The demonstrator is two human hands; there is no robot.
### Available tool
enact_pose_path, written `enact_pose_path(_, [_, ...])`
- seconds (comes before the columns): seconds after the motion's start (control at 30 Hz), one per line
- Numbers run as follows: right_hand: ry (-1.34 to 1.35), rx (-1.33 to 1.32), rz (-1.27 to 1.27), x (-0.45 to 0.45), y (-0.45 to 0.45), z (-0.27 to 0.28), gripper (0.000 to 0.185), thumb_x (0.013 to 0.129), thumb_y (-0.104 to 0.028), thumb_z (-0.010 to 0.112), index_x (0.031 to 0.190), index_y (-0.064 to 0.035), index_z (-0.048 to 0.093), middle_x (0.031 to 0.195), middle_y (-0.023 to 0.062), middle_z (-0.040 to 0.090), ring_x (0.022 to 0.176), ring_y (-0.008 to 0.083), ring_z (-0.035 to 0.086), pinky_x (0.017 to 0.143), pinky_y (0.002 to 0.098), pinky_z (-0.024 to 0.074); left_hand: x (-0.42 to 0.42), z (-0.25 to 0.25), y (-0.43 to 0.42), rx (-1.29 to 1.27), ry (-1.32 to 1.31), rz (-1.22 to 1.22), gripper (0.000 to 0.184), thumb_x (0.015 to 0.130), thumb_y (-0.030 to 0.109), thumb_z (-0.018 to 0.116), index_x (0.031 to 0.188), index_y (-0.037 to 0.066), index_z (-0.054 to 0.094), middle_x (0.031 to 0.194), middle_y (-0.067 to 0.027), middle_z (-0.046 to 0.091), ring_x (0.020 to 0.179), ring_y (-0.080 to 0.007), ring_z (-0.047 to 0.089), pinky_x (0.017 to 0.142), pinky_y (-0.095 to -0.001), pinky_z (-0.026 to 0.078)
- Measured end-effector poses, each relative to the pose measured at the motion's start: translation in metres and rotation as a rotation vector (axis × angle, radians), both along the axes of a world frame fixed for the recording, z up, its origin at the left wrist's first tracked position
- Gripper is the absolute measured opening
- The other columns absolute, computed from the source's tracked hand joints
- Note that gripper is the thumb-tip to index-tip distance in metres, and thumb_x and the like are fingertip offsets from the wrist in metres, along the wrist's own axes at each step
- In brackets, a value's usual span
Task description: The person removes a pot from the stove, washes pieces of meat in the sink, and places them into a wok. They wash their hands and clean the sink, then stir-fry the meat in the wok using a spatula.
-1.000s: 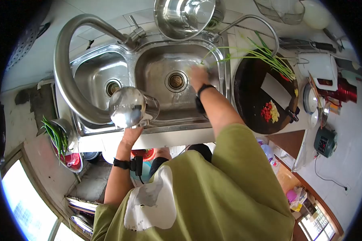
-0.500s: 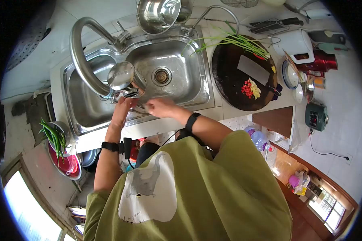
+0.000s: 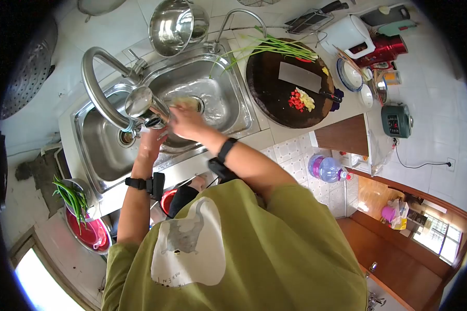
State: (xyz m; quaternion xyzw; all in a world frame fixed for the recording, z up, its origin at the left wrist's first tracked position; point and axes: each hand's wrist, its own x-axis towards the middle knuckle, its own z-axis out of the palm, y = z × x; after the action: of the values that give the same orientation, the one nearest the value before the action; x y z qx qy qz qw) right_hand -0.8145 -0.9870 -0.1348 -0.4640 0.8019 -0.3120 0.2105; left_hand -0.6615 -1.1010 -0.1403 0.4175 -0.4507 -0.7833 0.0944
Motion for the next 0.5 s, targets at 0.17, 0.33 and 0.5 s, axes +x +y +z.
enact_pose_path(0.17, [-1.353,-0.322,-0.099,0.053,-0.061,0.019,0.031,0.102,-0.018,0.061,0.133,-0.0155,0.063,0.109,0.0022,0.068,0.1,0.0165,0.064,0.077,0.0348,0.0528,0.01,0.033,0.004,0.145,0.091,0.245,0.035,0.107,0.035,0.048,0.133,0.012,0.057,0.13,-0.0038,0.062,0.119,-0.02,0.059,0.099,-0.0443,0.048])
enact_pose_path(0.33, [-1.556,-0.256,-0.404,0.087,-0.059,0.067,0.037,0.108,-0.038,0.05,0.134,-0.0125,0.058,0.112,0.0041,0.065,0.099,0.0172,0.062,0.087,0.036,0.0511,0.014,0.058,0.008,0.011,-0.048,0.184,0.047,0.109,0.042,0.045,0.139,0.007,0.056,0.121,-0.0054,0.066,0.106,-0.0161,0.06,0.098,-0.0317,0.043])
enact_pose_path(0.5, [-1.503,-0.197,-0.199,0.073,-0.068,0.013,0.026,0.107,-0.035,0.054,0.12,-0.0152,0.064,0.108,-0.0001,0.063,0.099,0.0134,0.058,0.083,0.0342,0.0494,0.008,0.066,0.023,-0.015,0.031,0.148,0.047,0.103,0.025,0.062,0.142,0.001,0.054,0.134,-0.0091,0.062,0.122,-0.018,0.054,0.109,-0.0333,0.039])
